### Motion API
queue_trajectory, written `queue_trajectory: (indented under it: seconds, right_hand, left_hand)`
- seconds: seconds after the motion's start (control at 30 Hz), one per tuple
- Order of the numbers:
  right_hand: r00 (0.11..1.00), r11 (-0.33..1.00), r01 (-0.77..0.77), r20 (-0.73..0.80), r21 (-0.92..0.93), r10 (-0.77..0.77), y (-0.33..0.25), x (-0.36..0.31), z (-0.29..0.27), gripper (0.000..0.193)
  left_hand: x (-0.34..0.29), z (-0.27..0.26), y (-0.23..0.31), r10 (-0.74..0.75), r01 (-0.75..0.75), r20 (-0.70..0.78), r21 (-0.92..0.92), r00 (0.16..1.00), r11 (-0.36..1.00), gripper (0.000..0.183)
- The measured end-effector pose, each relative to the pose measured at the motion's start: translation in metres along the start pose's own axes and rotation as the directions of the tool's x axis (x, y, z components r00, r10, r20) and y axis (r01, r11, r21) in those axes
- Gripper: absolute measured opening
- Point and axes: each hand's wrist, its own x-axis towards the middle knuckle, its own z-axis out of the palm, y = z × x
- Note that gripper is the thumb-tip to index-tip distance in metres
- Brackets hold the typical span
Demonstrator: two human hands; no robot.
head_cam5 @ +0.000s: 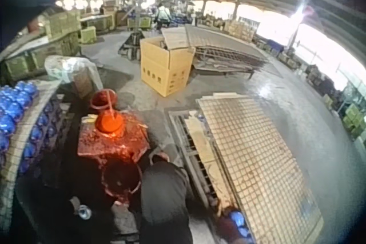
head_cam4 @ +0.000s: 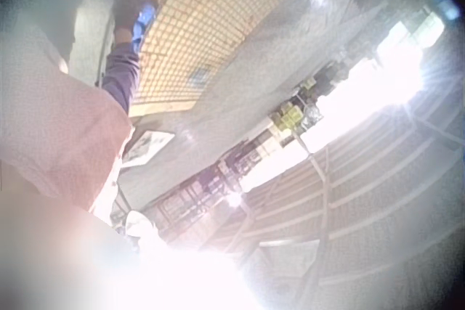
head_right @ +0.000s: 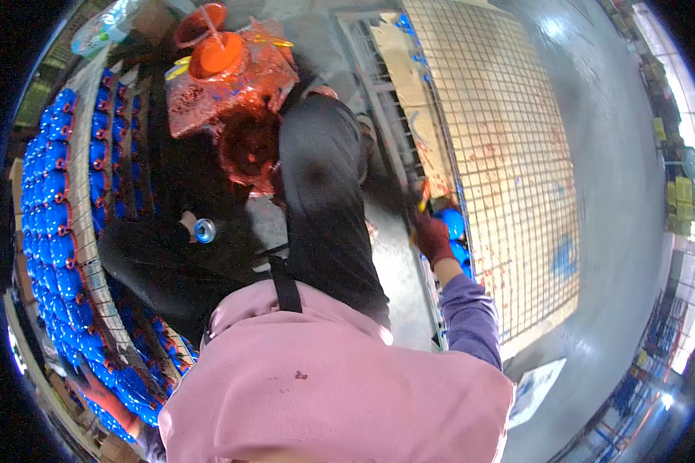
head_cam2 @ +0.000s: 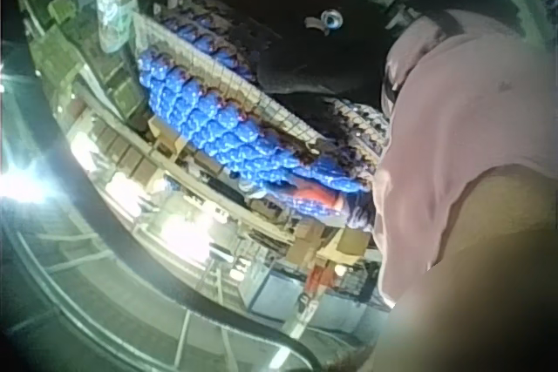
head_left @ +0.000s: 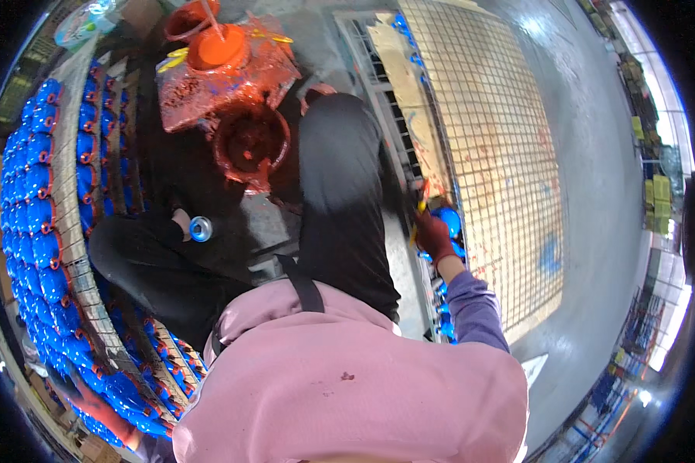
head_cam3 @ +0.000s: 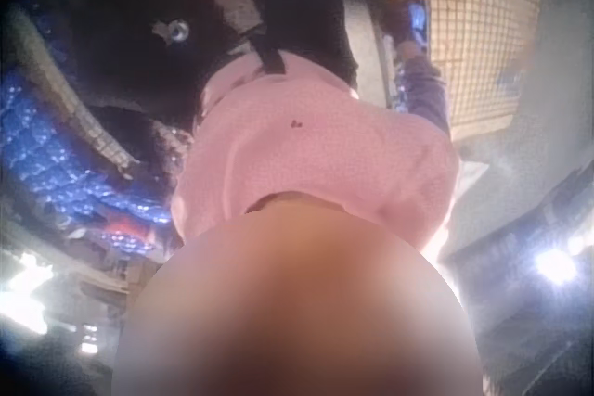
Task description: The person applies red paint to blue cast-metal components using a paint brush.
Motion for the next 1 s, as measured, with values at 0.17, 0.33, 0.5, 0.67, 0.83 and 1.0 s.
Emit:
queue_trajectory:
  seconds: [0.17,0.33,0.5,0.67,0.83,1.0]
  right_hand:
    - [0.991,0.997,-0.027,0.131,-0.066,0.036,0.015,-0.014,0.039,0.046]
    - [0.997,0.994,0.069,-0.033,-0.086,-0.072,0.033,-0.010,0.008,0.023]
    - [0.949,0.944,-0.151,-0.224,0.292,0.221,0.023,-0.004,-0.108,0.030]
    - [0.915,0.703,0.160,-0.371,0.693,0.157,-0.059,-0.012,-0.259,0.029]
    - [0.698,0.584,0.630,-0.703,0.513,-0.135,-0.120,-0.031,-0.397,0.019]
    - [0.780,0.089,0.624,-0.626,0.776,-0.015,-0.177,0.006,-0.446,0.023]
  left_hand:
    - [0.054,0.041,0.075,-0.261,0.209,-0.033,-0.509,0.965,0.835,0.051]
    - [0.097,0.055,0.168,-0.074,0.145,0.127,-0.759,0.989,0.635,0.053]
    - [0.129,0.055,0.251,0.198,0.245,0.281,-0.952,0.939,0.185,0.049]
    - [0.160,0.063,0.332,0.664,0.435,0.316,-0.900,0.678,-0.016,0.046]
    - [0.175,0.088,0.395,0.791,0.469,-0.148,-0.735,0.593,-0.489,0.054]
    - [0.120,0.143,0.425,0.895,0.887,0.033,-0.155,0.445,-0.436,0.054]
